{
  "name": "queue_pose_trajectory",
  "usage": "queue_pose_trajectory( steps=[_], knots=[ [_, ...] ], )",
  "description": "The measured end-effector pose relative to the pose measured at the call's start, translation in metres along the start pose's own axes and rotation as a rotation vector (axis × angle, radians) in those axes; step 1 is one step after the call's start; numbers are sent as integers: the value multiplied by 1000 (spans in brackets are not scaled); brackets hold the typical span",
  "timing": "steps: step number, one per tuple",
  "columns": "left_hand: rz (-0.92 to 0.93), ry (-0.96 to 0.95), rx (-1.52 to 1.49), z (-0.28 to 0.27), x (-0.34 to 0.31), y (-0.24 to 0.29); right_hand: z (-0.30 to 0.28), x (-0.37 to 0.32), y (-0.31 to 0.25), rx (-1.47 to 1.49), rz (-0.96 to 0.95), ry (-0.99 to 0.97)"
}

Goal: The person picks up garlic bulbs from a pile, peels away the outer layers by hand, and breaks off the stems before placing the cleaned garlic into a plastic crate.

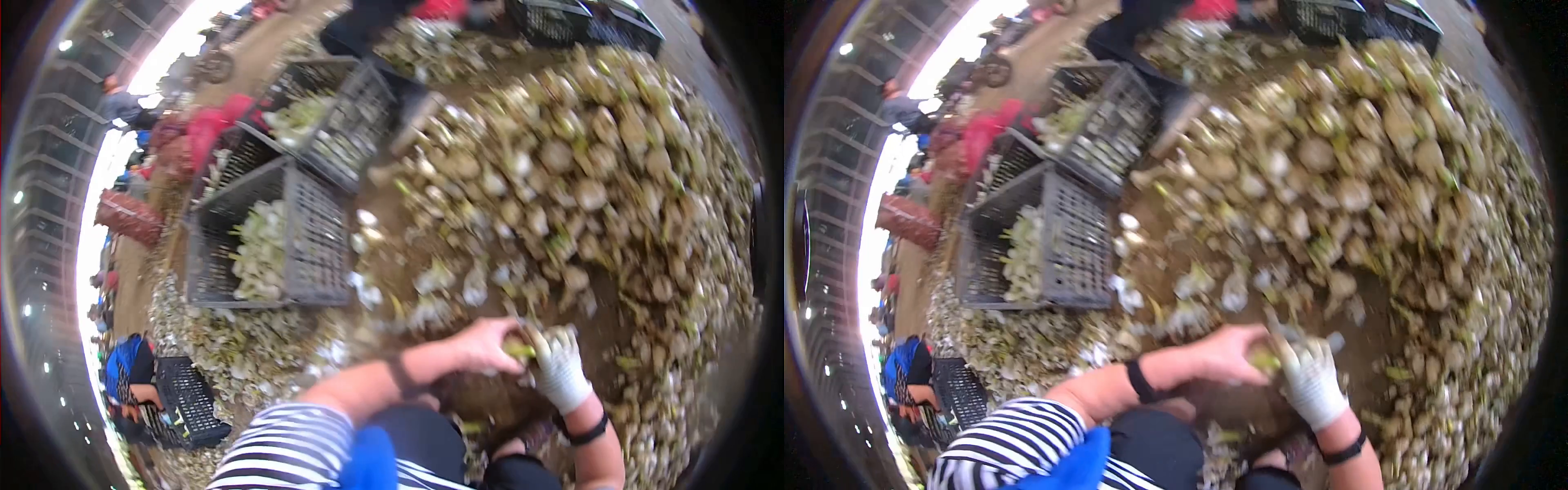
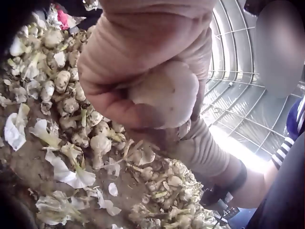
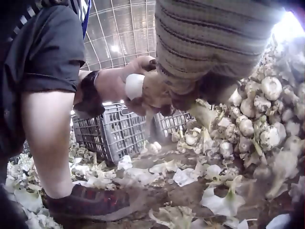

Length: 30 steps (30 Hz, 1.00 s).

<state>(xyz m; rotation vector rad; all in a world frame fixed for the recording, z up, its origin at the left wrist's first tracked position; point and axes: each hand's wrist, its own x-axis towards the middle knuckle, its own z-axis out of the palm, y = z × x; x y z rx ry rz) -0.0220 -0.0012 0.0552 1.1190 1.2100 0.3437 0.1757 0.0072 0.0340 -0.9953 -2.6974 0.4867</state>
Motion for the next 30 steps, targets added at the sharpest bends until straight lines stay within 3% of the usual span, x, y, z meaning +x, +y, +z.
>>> queue_pose_trajectory(
  steps=[2,7,8,10,12,15,18,20,22,26,27,28,29,30],
  knots=[
    [29,21,113,2,9,-19,-1,0,-2,47,10,-23],
    [50,-39,-132,2,19,-27,27,-5,16,-65,9,242],
    [81,-41,-173,2,18,-24,18,-4,12,28,39,210],
    [72,-34,95,-4,8,-3,19,-7,14,88,18,121],
    [105,-57,55,6,25,-31,17,-8,13,89,25,89],
    [104,-86,139,7,13,-14,24,-12,12,120,28,71],
    [105,-50,88,11,13,-15,26,-11,15,39,76,-101],
    [41,-75,29,9,17,-16,26,-13,17,12,29,-5],
    [-35,-9,-220,11,28,-26,21,-13,12,-99,-29,178],
    [-321,11,-578,10,37,-27,6,-1,11,-113,45,248],
    [-324,-124,-602,3,37,-27,1,7,9,-149,36,328],
    [-199,21,-763,13,34,-26,-5,10,7,-189,49,390],
    [-253,-51,-782,20,30,-23,-3,14,9,-189,54,441],
    [-192,16,-907,19,28,-17,-1,15,13,-200,75,477]
  ],
)
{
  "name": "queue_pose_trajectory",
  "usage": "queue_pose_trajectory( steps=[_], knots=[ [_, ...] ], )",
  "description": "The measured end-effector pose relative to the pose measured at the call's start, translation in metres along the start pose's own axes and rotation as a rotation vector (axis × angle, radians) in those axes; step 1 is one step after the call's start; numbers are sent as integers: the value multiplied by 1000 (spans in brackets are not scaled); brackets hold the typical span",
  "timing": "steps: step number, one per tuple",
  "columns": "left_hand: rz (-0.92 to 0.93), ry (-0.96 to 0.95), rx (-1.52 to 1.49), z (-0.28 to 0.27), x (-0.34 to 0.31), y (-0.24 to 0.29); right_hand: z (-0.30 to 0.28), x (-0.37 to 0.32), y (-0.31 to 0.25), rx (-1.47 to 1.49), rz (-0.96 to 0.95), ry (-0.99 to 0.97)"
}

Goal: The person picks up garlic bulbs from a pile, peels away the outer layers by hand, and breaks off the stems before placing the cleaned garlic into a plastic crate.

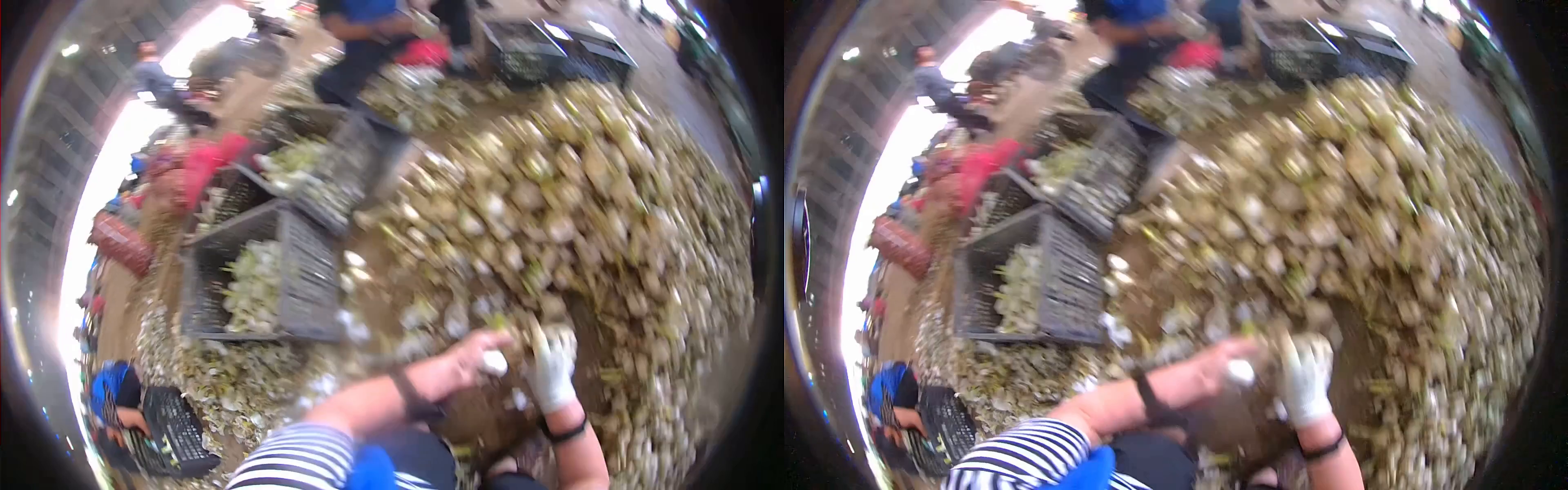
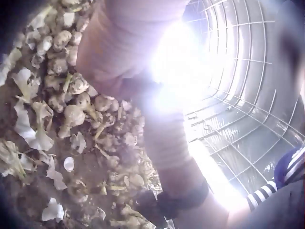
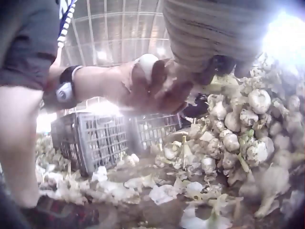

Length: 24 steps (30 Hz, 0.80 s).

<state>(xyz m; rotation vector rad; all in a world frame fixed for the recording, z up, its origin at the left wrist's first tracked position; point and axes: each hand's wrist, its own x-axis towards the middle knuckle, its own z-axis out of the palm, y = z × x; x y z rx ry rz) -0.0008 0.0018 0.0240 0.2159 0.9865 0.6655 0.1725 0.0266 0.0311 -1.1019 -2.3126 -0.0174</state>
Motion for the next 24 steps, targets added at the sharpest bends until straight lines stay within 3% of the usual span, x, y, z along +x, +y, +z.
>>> queue_pose_trajectory(
  steps=[1,2,3,4,5,6,8,9,12,14,16,18,19,20,22,24],
  knots=[
    [72,32,-132,4,1,2,-6,6,-6,103,263,-130],
    [230,26,-140,10,0,0,4,3,-5,495,477,102],
    [377,-22,-96,10,4,-4,4,10,-13,1192,868,225],
    [475,-60,-151,18,-1,0,-2,15,-6,1640,1006,186],
    [549,-73,30,20,-3,3,11,7,3,1819,1017,123],
    [725,-57,222,23,4,-1,3,10,-2,1861,1165,41],
    [969,18,532,27,7,-7,12,5,-6,1719,1115,34],
    [960,9,522,28,7,-7,9,6,-8,1706,1128,36],
    [475,-145,-84,27,-2,-1,1,7,-13,1634,1106,174],
    [191,-204,-476,25,-6,11,-3,7,-20,1379,1006,187],
    [132,-195,-456,21,-2,10,-9,11,-17,1248,1010,168],
    [319,59,-214,22,0,2,-4,12,-2,666,727,131],
    [632,268,101,26,6,-5,-2,13,-2,764,790,106],
    [628,267,102,23,6,-5,-7,11,-3,763,794,105],
    [614,89,115,12,-1,4,-20,11,-10,1573,1140,19],
    [517,86,184,6,-3,8,-19,6,-11,1595,1123,-23]
  ],
)
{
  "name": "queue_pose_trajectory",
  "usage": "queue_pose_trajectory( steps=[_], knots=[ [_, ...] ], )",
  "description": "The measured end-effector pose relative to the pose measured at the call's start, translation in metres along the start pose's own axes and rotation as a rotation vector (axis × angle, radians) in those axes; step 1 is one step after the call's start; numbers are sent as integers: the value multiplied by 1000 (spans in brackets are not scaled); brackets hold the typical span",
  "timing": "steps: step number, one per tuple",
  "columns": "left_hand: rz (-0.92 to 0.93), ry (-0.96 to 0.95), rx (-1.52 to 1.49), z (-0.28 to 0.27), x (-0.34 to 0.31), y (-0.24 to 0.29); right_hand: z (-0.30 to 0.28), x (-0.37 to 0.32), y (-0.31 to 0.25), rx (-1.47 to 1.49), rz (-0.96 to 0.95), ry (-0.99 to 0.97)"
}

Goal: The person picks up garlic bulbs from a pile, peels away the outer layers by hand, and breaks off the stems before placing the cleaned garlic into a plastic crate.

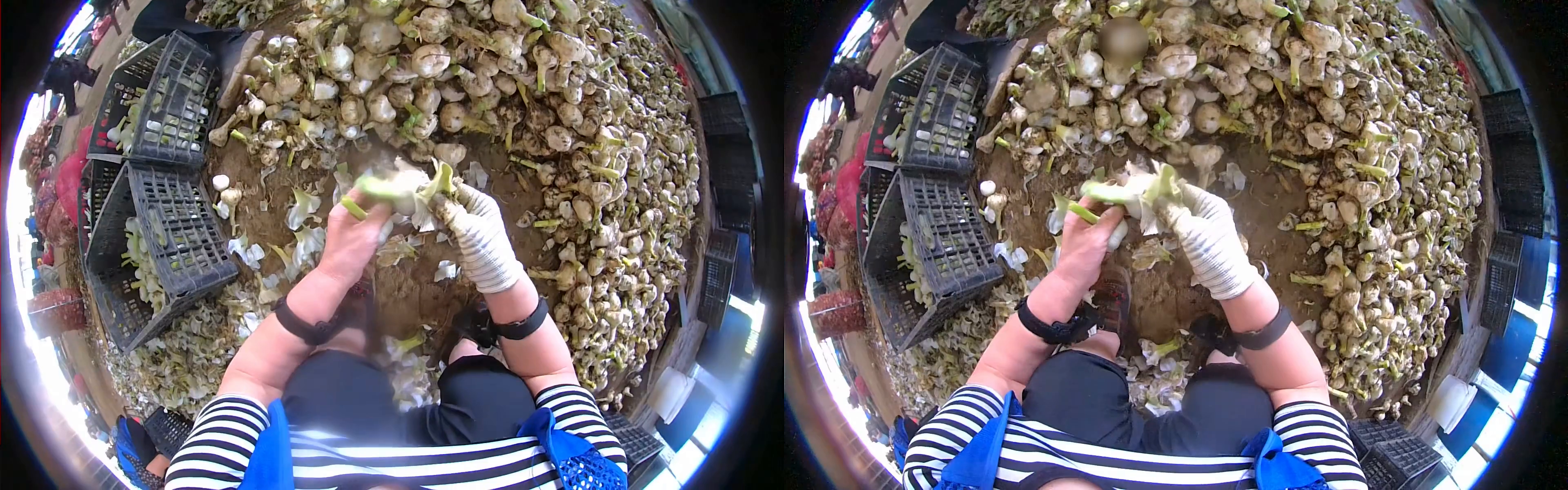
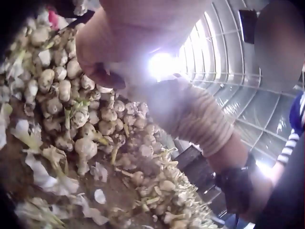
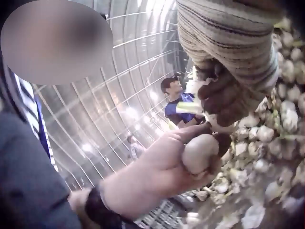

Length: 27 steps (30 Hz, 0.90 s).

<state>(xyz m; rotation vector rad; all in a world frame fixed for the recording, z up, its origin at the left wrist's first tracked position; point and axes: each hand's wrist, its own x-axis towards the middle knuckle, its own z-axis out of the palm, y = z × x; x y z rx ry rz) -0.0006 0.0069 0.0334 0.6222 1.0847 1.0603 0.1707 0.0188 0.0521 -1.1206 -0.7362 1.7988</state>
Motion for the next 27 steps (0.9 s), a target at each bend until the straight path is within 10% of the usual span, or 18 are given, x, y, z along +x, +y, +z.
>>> queue_pose_trajectory(
  steps=[2,3,6,8,13,15,18,20,22,27],
  knots=[
    [665,83,673,4,1,0,3,-6,-5,-238,-60,-57],
    [716,91,789,4,-5,5,6,-8,-12,-399,-88,-27],
    [590,62,691,-5,-5,6,5,-3,4,-516,-309,-97],
    [533,45,646,-5,-4,8,3,13,-4,-912,-620,188],
    [461,-18,216,-2,-14,10,-41,63,21,-1700,-525,325],
    [282,-25,-106,-2,-20,10,-49,58,31,-1764,-517,375],
    [435,18,195,-7,-14,12,-27,32,18,-1776,-589,504],
    [404,38,219,-8,-14,10,-4,7,-8,-849,-613,129],
    [710,11,761,-3,-15,17,7,-3,-5,-1058,-718,77],
    [832,-16,866,-6,-12,22,11,2,-14,-1237,-688,46]
  ],
)
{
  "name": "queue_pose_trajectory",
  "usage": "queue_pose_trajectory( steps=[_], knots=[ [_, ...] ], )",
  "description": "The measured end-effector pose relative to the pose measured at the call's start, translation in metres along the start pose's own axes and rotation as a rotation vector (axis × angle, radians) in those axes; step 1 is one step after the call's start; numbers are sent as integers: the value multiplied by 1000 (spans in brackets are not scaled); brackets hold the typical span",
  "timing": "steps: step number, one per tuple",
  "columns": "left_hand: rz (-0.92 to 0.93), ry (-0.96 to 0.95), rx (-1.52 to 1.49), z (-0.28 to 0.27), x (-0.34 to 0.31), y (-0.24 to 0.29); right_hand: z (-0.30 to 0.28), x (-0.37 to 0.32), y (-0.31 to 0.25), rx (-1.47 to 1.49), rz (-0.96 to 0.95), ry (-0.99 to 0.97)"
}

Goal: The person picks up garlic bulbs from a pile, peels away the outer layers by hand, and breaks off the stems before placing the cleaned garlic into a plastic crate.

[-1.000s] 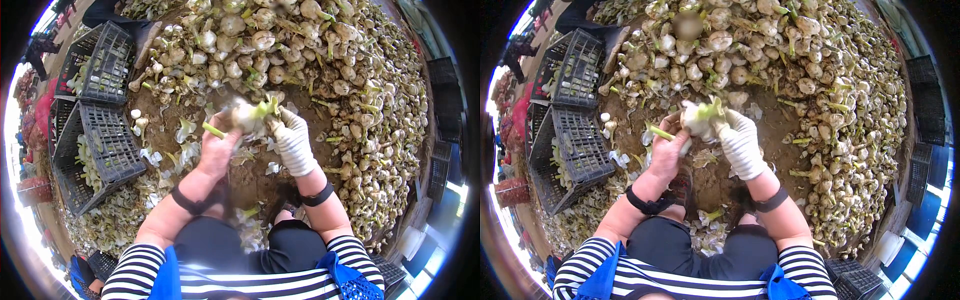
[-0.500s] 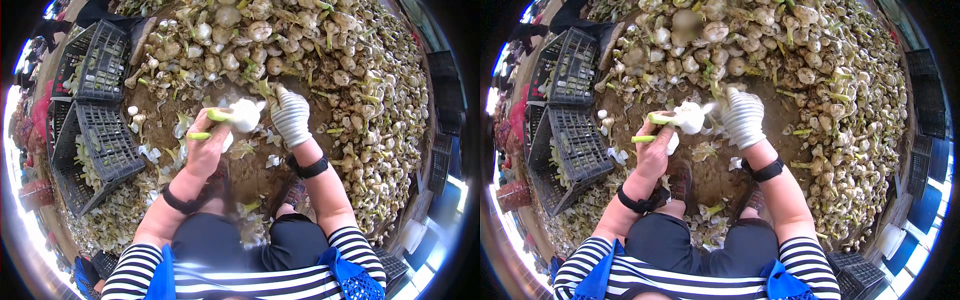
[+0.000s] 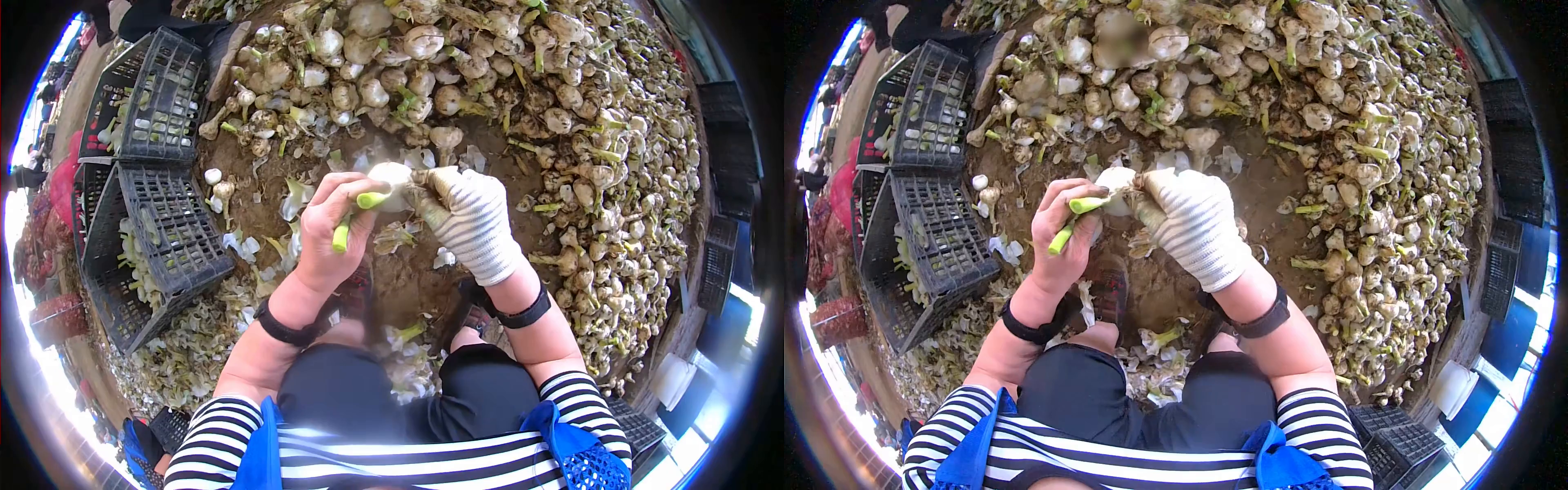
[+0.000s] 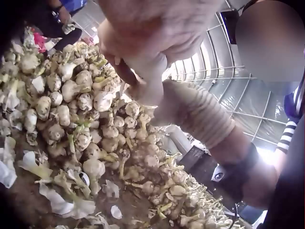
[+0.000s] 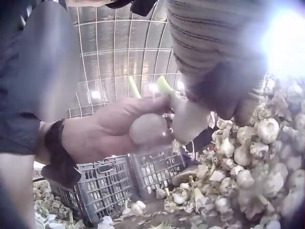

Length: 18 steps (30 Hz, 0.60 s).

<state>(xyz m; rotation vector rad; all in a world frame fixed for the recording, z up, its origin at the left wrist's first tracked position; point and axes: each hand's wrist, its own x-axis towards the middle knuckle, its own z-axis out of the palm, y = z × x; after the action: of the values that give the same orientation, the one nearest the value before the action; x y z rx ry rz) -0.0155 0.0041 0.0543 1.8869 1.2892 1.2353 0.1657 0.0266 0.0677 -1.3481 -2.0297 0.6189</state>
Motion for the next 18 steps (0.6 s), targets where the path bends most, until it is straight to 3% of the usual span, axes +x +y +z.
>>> queue_pose_trajectory(
  steps=[4,7,9,11,13,15,17,18],
  knots=[
    [-82,-31,-251,-3,-10,-1,9,11,27,161,228,147],
    [-151,2,-269,-5,-10,-2,3,9,25,192,239,198],
    [-114,38,-216,-6,-7,-2,-8,1,1,243,166,126],
    [-7,-67,12,-9,-5,3,-9,-6,-15,62,20,27],
    [42,-48,17,-4,-1,7,-7,-7,-12,-103,-66,30],
    [220,-81,172,-9,7,8,-8,-5,-13,-136,-67,-22],
    [229,-111,174,-11,6,4,-6,0,-7,-170,-71,-69],
    [178,-105,115,-11,2,3,-1,3,5,-36,25,-2]
  ],
)
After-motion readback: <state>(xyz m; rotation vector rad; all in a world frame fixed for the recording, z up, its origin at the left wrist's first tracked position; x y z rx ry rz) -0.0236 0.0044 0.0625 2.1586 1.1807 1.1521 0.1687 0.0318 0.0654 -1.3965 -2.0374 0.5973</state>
